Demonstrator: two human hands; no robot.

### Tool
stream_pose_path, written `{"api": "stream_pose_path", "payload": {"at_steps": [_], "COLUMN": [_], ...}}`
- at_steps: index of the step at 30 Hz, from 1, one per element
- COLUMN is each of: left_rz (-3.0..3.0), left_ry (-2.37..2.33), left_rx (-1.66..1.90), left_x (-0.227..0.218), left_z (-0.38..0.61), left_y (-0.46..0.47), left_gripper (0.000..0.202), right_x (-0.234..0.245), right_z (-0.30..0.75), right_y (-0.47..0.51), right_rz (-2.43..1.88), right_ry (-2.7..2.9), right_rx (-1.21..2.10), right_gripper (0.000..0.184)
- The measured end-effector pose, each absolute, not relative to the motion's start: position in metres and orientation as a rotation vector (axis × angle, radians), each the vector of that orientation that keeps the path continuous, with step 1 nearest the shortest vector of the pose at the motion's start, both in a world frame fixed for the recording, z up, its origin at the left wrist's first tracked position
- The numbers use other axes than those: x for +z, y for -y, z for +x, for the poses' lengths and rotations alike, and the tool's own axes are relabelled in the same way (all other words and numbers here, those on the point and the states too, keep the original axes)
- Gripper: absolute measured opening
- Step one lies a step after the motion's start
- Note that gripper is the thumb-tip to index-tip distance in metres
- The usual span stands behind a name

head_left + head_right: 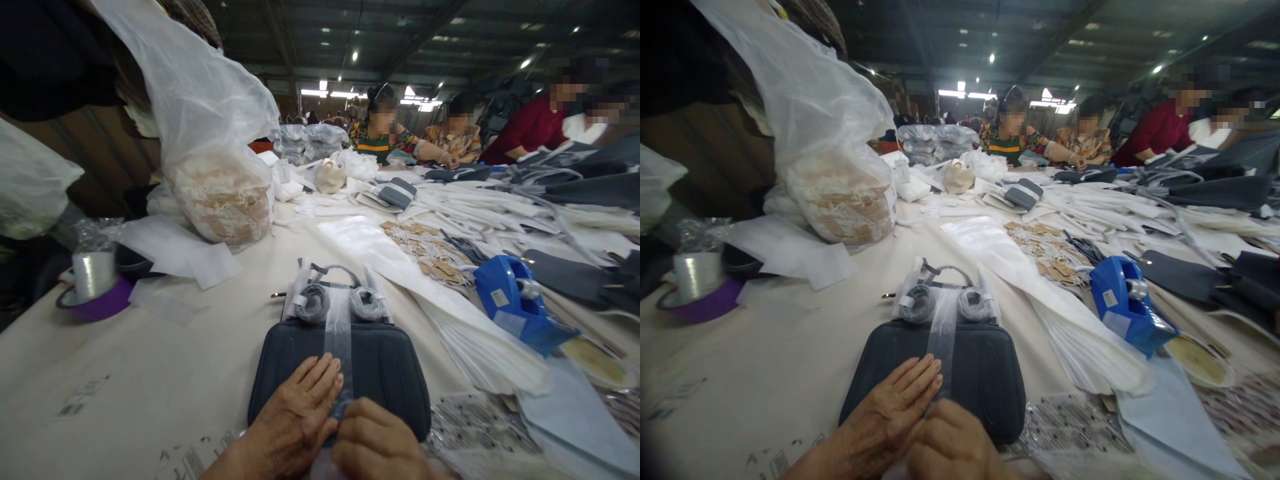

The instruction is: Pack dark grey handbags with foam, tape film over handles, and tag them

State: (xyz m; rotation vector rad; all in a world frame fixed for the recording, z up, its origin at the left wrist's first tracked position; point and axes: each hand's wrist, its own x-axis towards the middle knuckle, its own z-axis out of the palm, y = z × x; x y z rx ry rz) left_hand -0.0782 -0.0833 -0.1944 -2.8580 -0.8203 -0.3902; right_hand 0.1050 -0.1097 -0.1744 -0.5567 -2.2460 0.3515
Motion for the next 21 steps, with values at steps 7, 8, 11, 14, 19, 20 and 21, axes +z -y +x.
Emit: {"api": "stream_pose_path", "payload": {"at_steps": [7,8,11,14,19,20,21], "left_rz": [-2.965,-2.980,-2.994,-2.934,-2.835,-2.828,-2.834], "left_ry": [0.780,0.774,0.779,0.782,0.790,0.797,0.804], "left_rx": [-0.446,-0.462,-0.507,-0.678,-0.974,-1.000,-1.003], "left_x": [-0.214,-0.218,-0.228,-0.233,-0.229,-0.227,-0.225], "left_z": [-0.087,-0.087,-0.087,-0.083,-0.081,-0.081,-0.081], "left_y": [0.080,0.080,0.080,0.081,0.081,0.080,0.080], "left_gripper": [0.054,0.056,0.055,0.044,0.032,0.031,0.030], "right_x": [-0.169,-0.172,-0.182,-0.188,-0.196,-0.198,-0.199], "right_z": [0.121,0.122,0.120,0.116,0.110,0.109,0.108], "right_y": [0.065,0.062,0.056,0.053,0.055,0.055,0.056], "right_rz": [-0.874,-0.907,-0.956,-1.005,-1.138,-1.154,-1.161], "right_ry": [2.192,2.211,2.241,2.248,2.229,2.214,2.195], "right_rx": [0.420,0.412,0.330,0.219,0.153,0.148,0.148], "right_gripper": [0.030,0.031,0.035,0.038,0.030,0.029,0.028]}}
